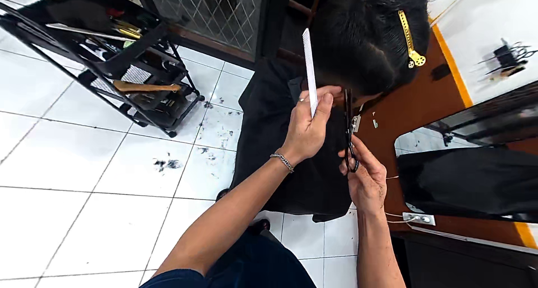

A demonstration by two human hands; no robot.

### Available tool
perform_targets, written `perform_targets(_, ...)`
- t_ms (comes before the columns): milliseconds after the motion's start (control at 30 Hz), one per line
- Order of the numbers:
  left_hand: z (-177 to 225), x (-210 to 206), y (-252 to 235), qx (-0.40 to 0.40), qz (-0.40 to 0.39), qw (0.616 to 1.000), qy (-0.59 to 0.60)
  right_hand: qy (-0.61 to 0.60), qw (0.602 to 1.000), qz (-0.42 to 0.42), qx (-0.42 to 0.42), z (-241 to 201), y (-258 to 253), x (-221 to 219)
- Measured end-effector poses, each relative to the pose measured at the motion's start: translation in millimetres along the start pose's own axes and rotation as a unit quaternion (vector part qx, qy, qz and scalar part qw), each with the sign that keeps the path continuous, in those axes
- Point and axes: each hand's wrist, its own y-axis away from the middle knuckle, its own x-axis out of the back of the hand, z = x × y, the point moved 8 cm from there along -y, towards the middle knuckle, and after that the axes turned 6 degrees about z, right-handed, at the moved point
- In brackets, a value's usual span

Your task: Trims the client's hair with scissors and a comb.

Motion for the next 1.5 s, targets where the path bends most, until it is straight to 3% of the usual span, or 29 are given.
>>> perform_targets(233, 2, -15, 12, -0.094, -0.032, 0.988, -0.119, -0.010, 1.000, -0.018, -0.006, -1, -6, 19)
perform_targets(533, -20, -11, 17, -0.041, -0.001, 0.996, -0.084, -0.009, 0.999, -0.030, -0.013, 4, -18, 23)
perform_targets(1267, -27, -15, 21, -0.037, 0.003, 0.994, -0.100, 0.100, 0.994, -0.031, 0.034, 1, -29, 27)
perform_targets(1500, -28, -16, 21, -0.032, 0.003, 0.995, -0.097, 0.084, 0.995, -0.040, 0.028, 5, -28, 27)
